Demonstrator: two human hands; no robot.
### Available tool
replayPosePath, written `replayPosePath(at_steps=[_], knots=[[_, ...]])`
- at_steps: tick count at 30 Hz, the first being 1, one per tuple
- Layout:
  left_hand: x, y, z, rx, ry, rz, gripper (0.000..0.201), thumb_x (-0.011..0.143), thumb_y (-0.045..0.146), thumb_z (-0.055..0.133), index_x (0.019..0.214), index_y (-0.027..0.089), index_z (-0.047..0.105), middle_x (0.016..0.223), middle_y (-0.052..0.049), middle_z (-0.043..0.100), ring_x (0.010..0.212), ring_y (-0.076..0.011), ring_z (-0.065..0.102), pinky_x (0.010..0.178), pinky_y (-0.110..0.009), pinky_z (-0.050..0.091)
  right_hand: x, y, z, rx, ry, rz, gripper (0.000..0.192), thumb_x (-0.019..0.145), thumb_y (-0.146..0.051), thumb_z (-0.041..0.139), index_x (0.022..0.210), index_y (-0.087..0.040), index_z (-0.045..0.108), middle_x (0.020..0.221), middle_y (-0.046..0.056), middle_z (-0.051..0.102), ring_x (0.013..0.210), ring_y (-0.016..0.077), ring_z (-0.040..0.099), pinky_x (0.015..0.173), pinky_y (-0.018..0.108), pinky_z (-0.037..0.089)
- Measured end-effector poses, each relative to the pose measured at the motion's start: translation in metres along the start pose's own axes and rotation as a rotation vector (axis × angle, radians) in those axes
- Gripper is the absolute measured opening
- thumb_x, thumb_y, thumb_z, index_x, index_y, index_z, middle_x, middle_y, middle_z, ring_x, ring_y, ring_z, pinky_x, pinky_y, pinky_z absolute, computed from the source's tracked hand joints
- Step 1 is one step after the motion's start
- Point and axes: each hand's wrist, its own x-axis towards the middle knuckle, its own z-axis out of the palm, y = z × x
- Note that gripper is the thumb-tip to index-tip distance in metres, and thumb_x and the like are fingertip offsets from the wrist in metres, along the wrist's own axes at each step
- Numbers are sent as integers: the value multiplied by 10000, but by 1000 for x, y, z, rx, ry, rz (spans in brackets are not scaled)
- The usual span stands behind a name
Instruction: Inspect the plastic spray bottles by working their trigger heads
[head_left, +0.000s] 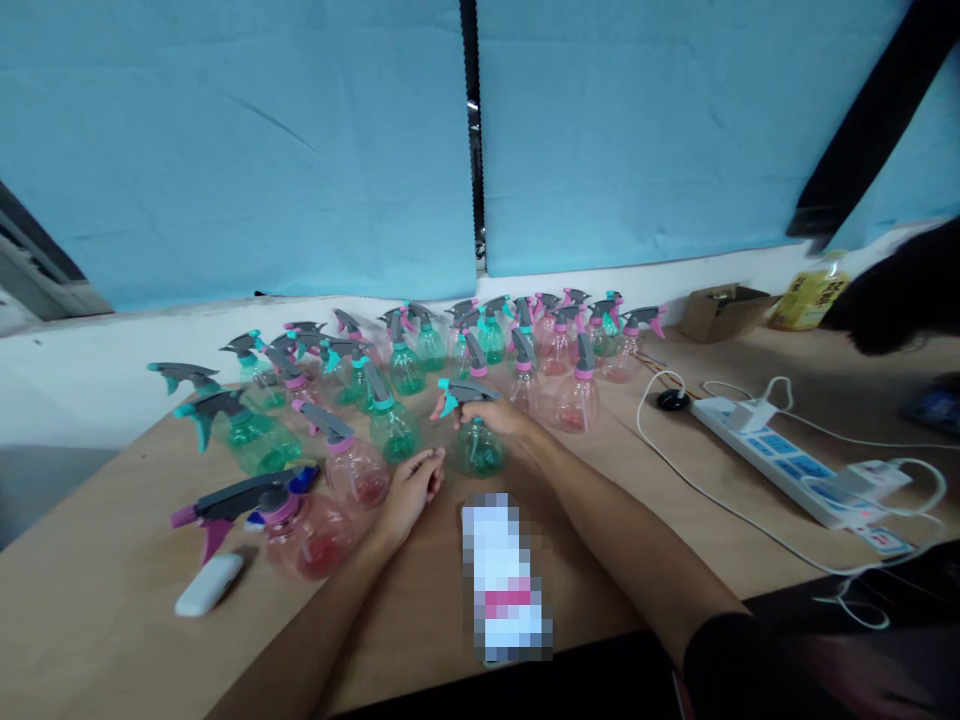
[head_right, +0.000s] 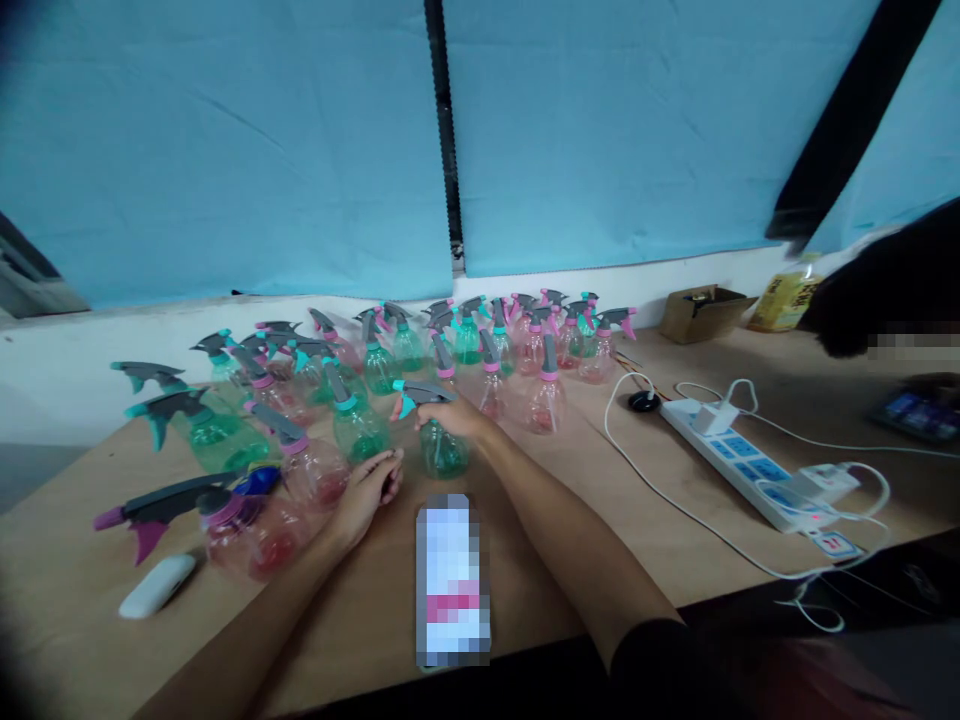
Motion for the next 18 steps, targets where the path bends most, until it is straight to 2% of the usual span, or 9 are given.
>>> replayPosePath(at_steps=[5, 10, 18], knots=[[0, 0, -1, 18, -12, -10, 429, 806, 562, 607, 628, 200, 461, 537, 66, 431, 447, -80, 365, 425, -201, 229, -3, 5, 0, 17, 37, 35, 202, 623, -196, 535, 767, -188, 677, 678, 0, 639, 652, 148, 572, 650, 261, 472], [0, 1, -1, 48, -23, 1, 433, 813, 567, 601, 623, 196, 481, 542, 62, 439, 452, -82, 378, 436, -204, 240, -5, 5, -3, -28, -1, 27, 146, 639, -204, 548, 723, -211, 667, 664, -6, 630, 673, 155, 581, 737, 281, 485], [-1, 3, 1, 65, -31, 2, 435, 828, 569, 584, 628, 196, 483, 555, 52, 441, 467, -88, 382, 445, -200, 251, -4, 7, 1, -20, 40, -7, 181, 643, -202, 518, 732, -194, 676, 670, 0, 637, 638, 148, 579, 658, 265, 474]])
